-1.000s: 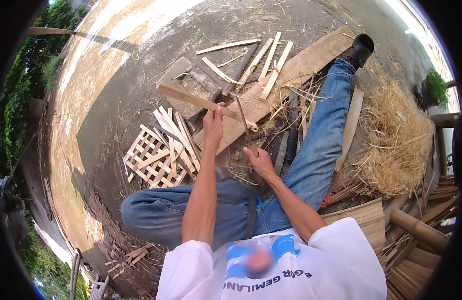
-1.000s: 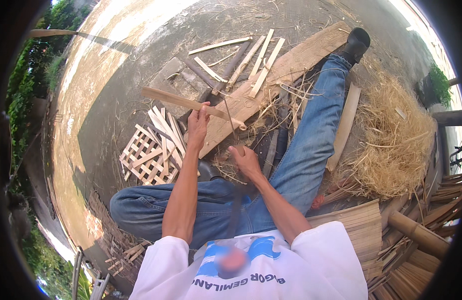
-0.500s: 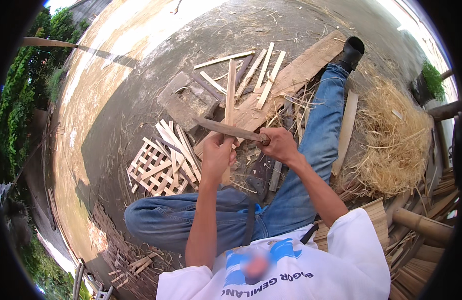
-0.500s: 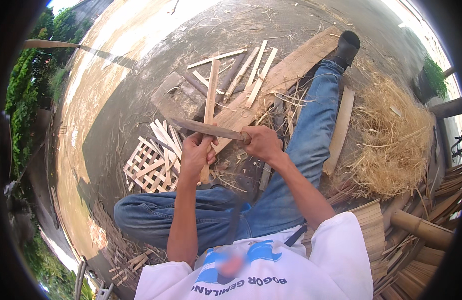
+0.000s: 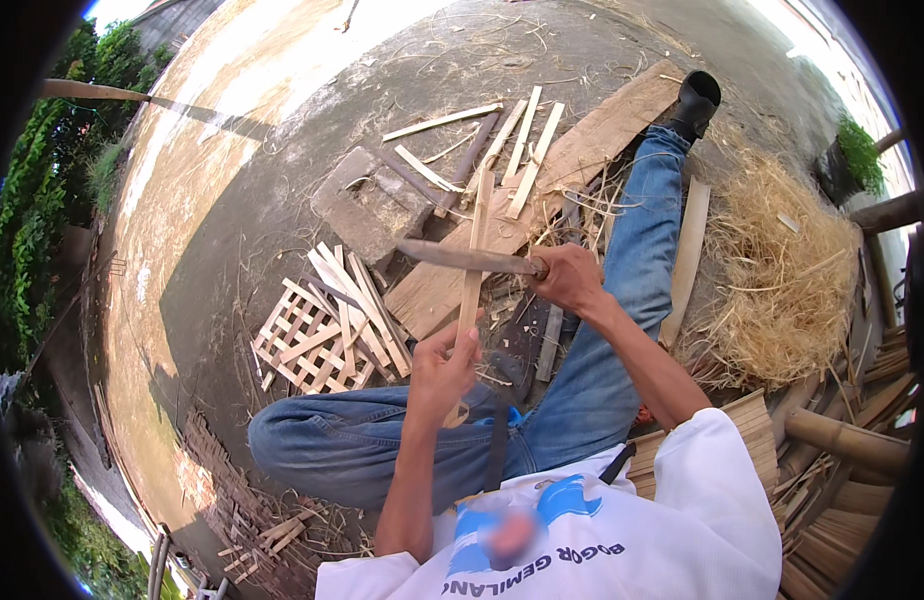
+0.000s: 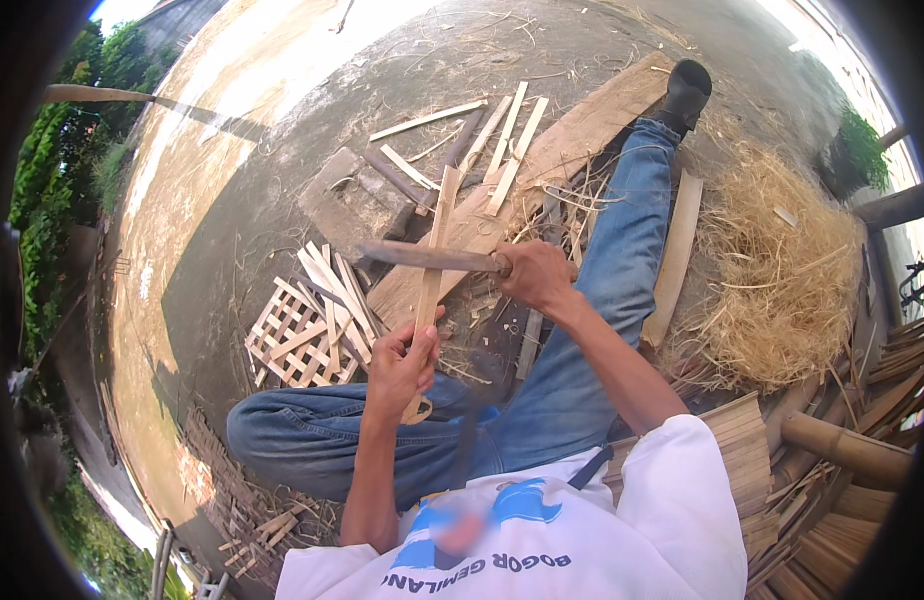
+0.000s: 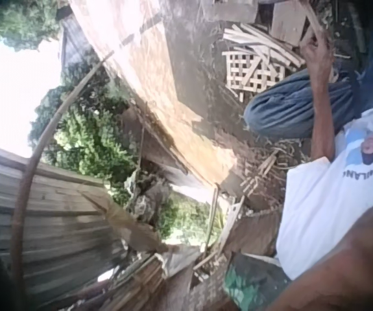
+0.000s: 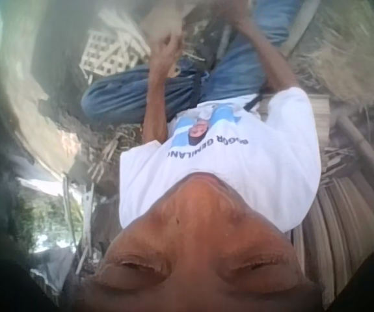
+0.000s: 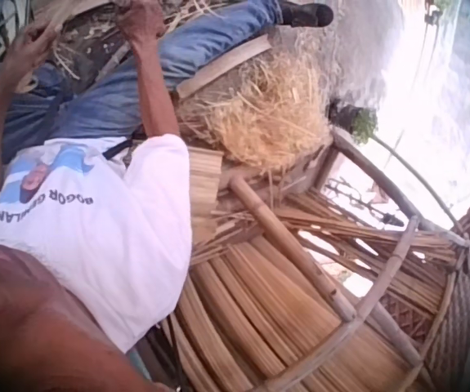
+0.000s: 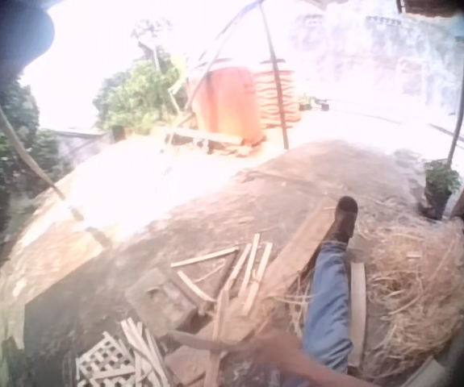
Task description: The person sits on the ground and uses a curved knife to shave thin strips from small wooden pieces. They repeatedly hold the wood, draw the blade along its length to remove shavings, and place the finished pieces aside.
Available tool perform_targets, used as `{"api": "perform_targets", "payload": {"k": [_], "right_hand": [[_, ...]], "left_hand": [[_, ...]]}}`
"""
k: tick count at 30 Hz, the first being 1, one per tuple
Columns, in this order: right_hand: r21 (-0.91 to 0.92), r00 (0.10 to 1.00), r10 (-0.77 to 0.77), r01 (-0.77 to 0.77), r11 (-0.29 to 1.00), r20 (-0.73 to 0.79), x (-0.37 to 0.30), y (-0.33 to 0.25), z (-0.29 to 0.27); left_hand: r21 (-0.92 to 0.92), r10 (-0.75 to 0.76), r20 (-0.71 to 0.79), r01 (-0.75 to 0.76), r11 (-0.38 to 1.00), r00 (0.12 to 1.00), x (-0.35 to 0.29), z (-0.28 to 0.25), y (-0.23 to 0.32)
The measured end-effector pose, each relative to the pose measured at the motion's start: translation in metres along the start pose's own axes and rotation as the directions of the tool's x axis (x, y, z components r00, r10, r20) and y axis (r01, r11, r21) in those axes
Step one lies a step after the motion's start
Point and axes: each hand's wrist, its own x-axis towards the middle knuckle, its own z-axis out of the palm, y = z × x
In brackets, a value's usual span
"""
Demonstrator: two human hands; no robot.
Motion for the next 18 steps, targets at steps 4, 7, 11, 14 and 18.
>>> {"api": "perform_targets", "payload": {"k": [4,7,11,14,18], "right_hand": [[0.218,0.920,0.362,-0.327,0.920,-0.150,0.028,0.082,0.000],[0.221,0.957,0.244,-0.207,0.953,-0.157,0.018,0.075,0.005],[0.129,0.986,0.136,-0.124,0.984,-0.092,-0.004,0.026,-0.003],[0.154,0.992,0.122,-0.125,0.980,0.032,-0.029,0.007,-0.002],[0.056,0.989,-0.101,0.096,0.994,0.111,-0.063,-0.010,0.012]], "left_hand": [[0.035,-0.005,0.027,0.004,0.999,1.000,-0.024,0.000,-0.008],[0.156,0.035,-0.138,-0.014,0.988,0.990,-0.005,-0.008,-0.029],[0.430,0.263,-0.293,-0.119,0.895,0.919,0.012,-0.004,-0.030],[0.236,0.162,-0.328,-0.086,0.968,0.930,0.013,0.003,-0.017],[0.186,0.162,-0.329,-0.104,0.977,0.930,0.015,0.008,-0.017]]}}
